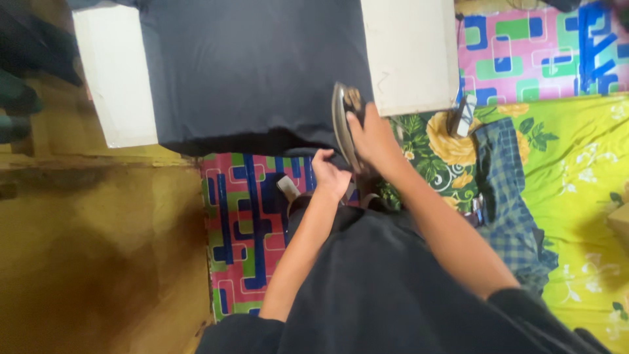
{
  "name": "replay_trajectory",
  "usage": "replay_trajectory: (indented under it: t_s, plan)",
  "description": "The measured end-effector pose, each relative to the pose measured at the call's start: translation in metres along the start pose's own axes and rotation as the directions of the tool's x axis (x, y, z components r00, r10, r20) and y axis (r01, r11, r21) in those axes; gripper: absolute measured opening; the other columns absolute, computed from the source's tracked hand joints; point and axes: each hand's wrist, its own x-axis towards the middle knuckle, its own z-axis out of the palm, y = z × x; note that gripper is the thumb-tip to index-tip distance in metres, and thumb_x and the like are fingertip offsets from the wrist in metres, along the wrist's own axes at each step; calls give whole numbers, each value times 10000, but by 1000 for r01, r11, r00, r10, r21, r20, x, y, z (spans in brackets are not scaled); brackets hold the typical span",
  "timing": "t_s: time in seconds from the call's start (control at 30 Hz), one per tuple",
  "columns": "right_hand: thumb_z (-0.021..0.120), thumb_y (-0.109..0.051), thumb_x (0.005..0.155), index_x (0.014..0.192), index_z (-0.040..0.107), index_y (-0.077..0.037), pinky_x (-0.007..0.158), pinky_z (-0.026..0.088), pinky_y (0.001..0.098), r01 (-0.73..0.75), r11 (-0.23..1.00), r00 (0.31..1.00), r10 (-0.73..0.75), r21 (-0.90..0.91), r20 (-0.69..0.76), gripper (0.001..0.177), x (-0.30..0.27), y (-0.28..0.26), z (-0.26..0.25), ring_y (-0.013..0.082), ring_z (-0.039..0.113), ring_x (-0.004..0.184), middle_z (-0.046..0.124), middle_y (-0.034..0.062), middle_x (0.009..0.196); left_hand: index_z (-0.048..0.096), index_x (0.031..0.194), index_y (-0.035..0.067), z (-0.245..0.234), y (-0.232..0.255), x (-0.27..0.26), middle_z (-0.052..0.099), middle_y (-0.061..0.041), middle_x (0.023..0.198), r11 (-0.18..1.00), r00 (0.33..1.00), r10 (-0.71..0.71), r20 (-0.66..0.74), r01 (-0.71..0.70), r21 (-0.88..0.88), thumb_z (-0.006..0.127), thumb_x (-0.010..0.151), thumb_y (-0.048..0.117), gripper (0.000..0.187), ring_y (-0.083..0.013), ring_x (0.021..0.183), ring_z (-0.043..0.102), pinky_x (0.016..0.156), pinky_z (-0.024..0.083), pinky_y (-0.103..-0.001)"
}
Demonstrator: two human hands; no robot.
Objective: The person irons a green and blue checkered shirt on a white board, smoothing the fabric and adjusting the sleeves. They then switch to a dark gray t-shirt, ironing the body and sleeves before folding both garments and placing them on a nearby bed.
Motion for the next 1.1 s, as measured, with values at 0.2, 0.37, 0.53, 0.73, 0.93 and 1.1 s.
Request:
replay_trajectory:
  t_s: [0.2, 0.37, 0.53, 0.73, 0.93, 1.1]
  plan:
    - [614, -435, 942, 1122, 612, 3, 777, 543, 508, -115, 987, 988, 102, 111, 112, 474, -29, 10, -30, 480, 701, 886, 707, 309, 943, 550, 1264, -7, -75, -2, 22, 611, -151, 1285, 926, 979, 41, -198, 38, 375, 623, 952, 261, 418, -263, 1141, 644, 976, 531, -404]
    - [634, -435, 954, 1133, 629, 27, 844, 521, 465, 47, 994, 999, -47, 97, 2, 495, 10, 2, -44, 410, 700, 956, 711, 275, 1022, 512, 1270, 29, -84, -2, 13, 621, -113, 1263, 837, 944, 77, -322, 114, 534, 696, 925, 296, 473, -240, 1151, 683, 869, 505, -401]
    - [599, -413, 989, 1128, 567, 75, 881, 523, 501, 79, 995, 996, -81, 61, 35, 509, 83, -25, 2, 502, 664, 1010, 674, 351, 1045, 611, 1251, 100, -77, 11, 9, 707, -27, 1213, 652, 940, 6, -341, 255, 714, 582, 952, 400, 424, -173, 1093, 695, 857, 515, -375]
    - [522, -405, 1029, 1117, 490, 69, 870, 493, 586, 18, 1000, 994, -15, -25, 112, 483, 49, -26, 8, 596, 613, 982, 642, 417, 991, 707, 1088, 126, -62, 31, -18, 747, -41, 997, 294, 909, 109, -403, 358, 886, 567, 1002, 435, 349, -157, 792, 682, 655, 462, -347]
    - [561, -407, 987, 1254, 595, -13, 899, 511, 512, -121, 993, 988, 122, -12, 91, 477, -9, 25, -73, 455, 677, 1033, 700, 285, 1085, 719, 890, 56, 42, 85, -73, 720, -80, 728, -136, 758, 624, 191, -135, 981, 616, 1003, 284, 275, -159, 675, 699, 639, 531, -322]
    - [560, -496, 1027, 1324, 602, -40, 967, 475, 527, -338, 931, 939, 324, -136, -113, 545, -4, 68, -187, 467, 636, 1132, 667, 293, 1193, 674, 1196, 83, 122, 123, -58, 659, -120, 1286, -629, 513, 593, 621, -186, 755, 650, 953, 188, 266, -338, 1246, 572, 1041, 456, -452]
